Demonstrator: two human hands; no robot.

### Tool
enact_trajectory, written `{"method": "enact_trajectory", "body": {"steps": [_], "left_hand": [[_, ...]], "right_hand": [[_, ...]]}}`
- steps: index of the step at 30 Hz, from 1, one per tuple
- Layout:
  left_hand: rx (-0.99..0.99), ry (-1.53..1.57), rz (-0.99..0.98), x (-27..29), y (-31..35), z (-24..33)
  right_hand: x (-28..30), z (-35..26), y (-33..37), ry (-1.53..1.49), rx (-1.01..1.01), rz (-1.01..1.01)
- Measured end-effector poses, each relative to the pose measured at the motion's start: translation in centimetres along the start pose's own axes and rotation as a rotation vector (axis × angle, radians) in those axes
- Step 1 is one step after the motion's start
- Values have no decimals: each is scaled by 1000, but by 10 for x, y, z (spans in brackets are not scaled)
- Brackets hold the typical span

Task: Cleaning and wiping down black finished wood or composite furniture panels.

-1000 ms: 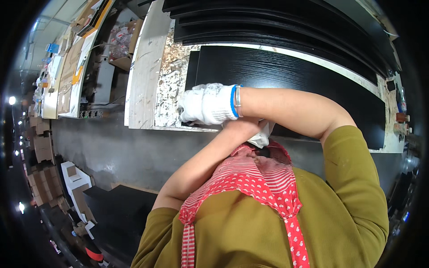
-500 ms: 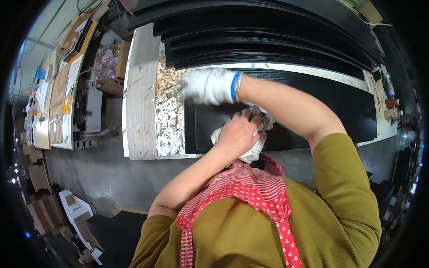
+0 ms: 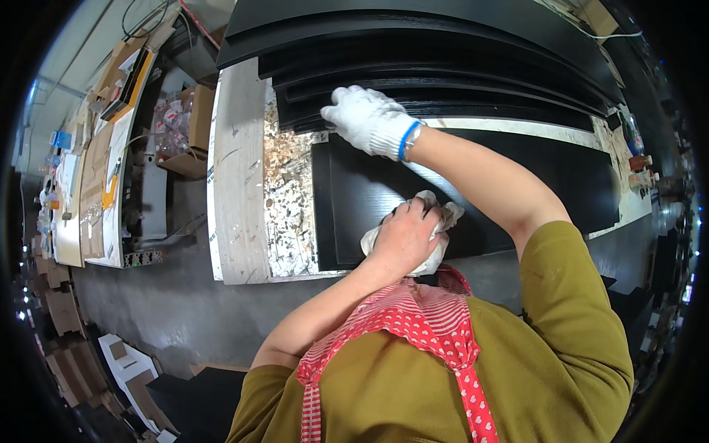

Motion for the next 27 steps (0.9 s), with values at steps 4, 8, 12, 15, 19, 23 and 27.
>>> {"method": "enact_trajectory", "body": {"steps": [4, 8, 12, 15, 19, 23, 27], "left_hand": [[-4, 14, -2, -2, 1, -2], [-9, 22, -29, -1, -1, 2], [33, -12, -110, -3, -3, 0], [-24, 28, -10, 2, -3, 2], [29, -33, -105, -6, -4, 0], [1, -8, -53, 0, -5, 1], [-18, -12, -34, -4, -3, 0]], "right_hand": [[7, 20, 22, -141, -108, 174], [0, 6, 20, -206, -53, 214], [-12, -1, 8, -160, -162, 58], [-8, 20, 10, -146, -266, 49], [-7, -12, 5, -167, -134, 103], [-12, 15, 13, -113, -253, 87], [-8, 7, 11, -219, -243, 152]]}}
Point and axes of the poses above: each hand's wrist, its own y-axis away from the middle knuckle, its own x-axis out of the back of the hand, z = x × y, the point moved 9 cm from there along -y, towards the middle knuckle, and after that the axes turned 7 degrees about x, right-handed, at the moved point
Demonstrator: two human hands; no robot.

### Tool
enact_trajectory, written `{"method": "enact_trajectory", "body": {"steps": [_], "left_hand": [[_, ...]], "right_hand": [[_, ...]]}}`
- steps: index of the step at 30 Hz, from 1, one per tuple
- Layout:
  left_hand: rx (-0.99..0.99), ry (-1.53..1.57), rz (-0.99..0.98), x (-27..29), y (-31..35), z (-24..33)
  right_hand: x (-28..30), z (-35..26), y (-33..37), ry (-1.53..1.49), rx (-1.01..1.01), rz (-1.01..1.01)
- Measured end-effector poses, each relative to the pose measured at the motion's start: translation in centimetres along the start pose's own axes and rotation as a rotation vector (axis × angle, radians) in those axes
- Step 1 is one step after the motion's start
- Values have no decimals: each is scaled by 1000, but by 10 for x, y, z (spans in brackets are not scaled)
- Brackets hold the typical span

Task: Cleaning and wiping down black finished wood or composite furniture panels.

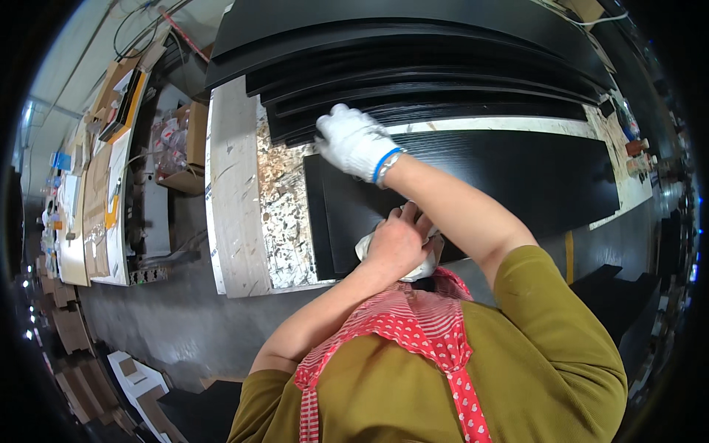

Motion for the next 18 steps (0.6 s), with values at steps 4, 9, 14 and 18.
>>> {"method": "enact_trajectory", "body": {"steps": [4, 9, 14, 18], "left_hand": [[-5, -32, -21, 1, -1, 4], [21, -32, -38, 1, 0, -2], [22, -93, -51, -1, -2, 3], [6, -96, -52, -4, -4, 6]], "right_hand": [[0, 19, 15, -1, -94, -24], [28, 82, 63, 47, -241, -5], [55, 114, 99, 92, -182, 247], [54, 131, 116, 43, -207, 268]]}}
Point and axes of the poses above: each hand's wrist, its own y-axis away from the middle knuckle, its own x-axis out of the back of the hand, z = x × y, the point moved 9 cm from there along -y, towards the middle knuckle, and after that the axes turned 7 degrees about x, right-handed, at the moved point
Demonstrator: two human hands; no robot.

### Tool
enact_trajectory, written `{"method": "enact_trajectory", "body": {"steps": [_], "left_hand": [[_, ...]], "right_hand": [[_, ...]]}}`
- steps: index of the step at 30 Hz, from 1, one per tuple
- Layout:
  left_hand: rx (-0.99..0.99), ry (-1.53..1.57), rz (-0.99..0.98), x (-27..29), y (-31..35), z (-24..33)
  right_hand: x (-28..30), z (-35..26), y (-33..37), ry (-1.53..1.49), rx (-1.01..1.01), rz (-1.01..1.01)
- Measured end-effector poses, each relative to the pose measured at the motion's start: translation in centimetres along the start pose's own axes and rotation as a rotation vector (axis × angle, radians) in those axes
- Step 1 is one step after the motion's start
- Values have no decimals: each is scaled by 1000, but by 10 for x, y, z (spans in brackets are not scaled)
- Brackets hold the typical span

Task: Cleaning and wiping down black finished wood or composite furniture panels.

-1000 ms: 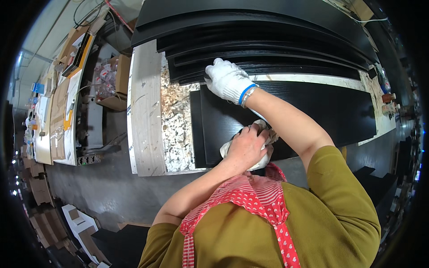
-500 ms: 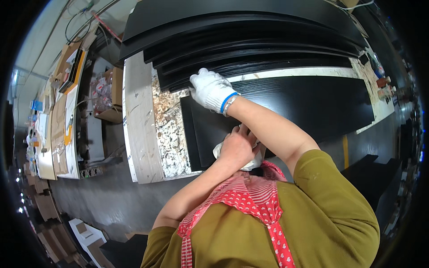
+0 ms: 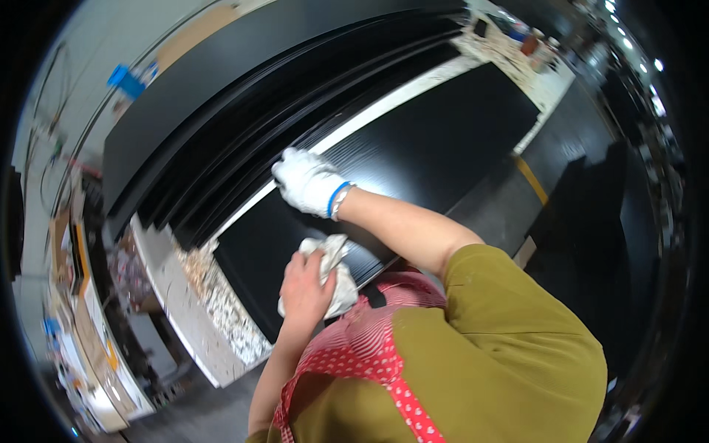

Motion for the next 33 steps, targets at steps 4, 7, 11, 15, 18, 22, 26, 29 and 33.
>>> {"method": "enact_trajectory", "body": {"steps": [4, 7, 11, 15, 18, 22, 26, 29, 33], "left_hand": [[34, -59, 34, 3, 1, 4], [55, -77, 32, 4, -1, 10], [126, -112, 18, -3, 1, 5], [253, -133, 4, -2, 6, 3], [325, -191, -25, -8, 6, -2], [355, -432, -20, -8, 13, 4], [442, -534, -100, -16, 16, -13], [487, -642, -117, -20, 14, -20], [494, -659, -25, -14, 26, -9]], "right_hand": [[32, 74, 17, 18, -121, -6], [71, 142, 36, 78, -246, -93], [111, 233, 64, 111, -294, -53], [153, 321, 91, 158, -357, -28], [178, 409, 117, 194, -424, -54], [214, 525, 143, 288, -413, 53], [245, 616, 164, 435, -585, 5], [271, 613, 177, 302, -532, 188], [250, 630, 168, 232, -493, 114]]}}
Point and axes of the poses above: each hand's wrist, its own y-axis away from the middle knuckle, its own x-axis out of the back of the hand, z = x × y, the point moved 9 cm from there along -y, towards the middle knuckle, and after that the axes turned 7 degrees about x, right-handed, at the moved point
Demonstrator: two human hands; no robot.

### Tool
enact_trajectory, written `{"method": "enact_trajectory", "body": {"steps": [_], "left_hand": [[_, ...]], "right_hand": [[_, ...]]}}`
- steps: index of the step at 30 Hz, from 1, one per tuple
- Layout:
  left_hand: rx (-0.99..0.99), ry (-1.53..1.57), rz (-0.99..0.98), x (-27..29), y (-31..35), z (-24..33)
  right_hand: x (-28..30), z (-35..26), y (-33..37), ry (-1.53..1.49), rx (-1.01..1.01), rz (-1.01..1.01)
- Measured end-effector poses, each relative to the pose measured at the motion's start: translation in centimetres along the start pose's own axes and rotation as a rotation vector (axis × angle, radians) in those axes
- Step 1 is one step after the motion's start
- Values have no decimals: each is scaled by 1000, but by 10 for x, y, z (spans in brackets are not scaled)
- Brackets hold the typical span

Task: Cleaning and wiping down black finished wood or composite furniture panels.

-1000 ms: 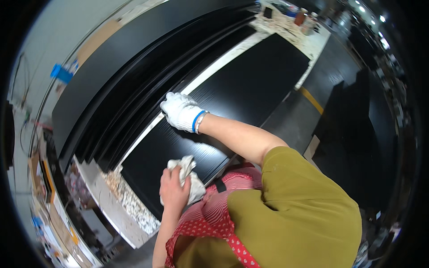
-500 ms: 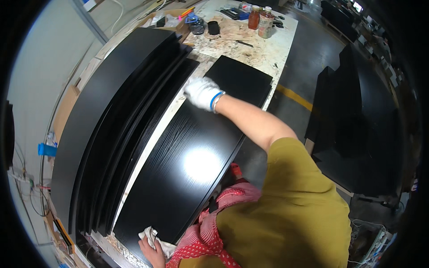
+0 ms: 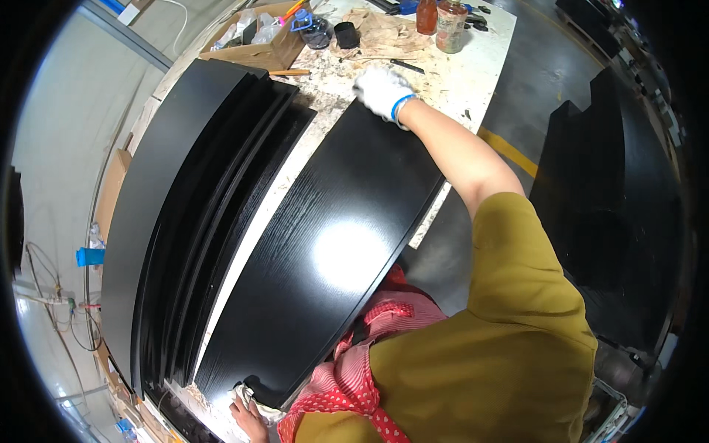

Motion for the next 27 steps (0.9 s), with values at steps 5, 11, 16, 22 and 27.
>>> {"method": "enact_trajectory", "body": {"steps": [5, 11, 16, 22, 27], "left_hand": [[144, 289, -115, 13, -2, 0], [-116, 224, 270, 81, -80, 177], [-382, 372, 352, 85, -86, 244], [571, 237, 75, 4, -135, -83], [646, 161, 345, 38, -68, -225]], "right_hand": [[36, -29, 7, -150, 2, 237], [-18, -120, 82, -1053, -160, 243], [-54, -157, 90, -766, 90, 240], [-67, -128, 93, -755, 21, 216], [-72, -133, 85, -840, -128, 266]]}}
Point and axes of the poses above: each hand's wrist, its own y-axis away from the middle knuckle, its own x-axis out of the back of the hand, z = x × y, the point moved 9 cm from there along -y, towards the middle knuckle, and after that the axes turned 7 degrees about x, right-handed, at the moved point
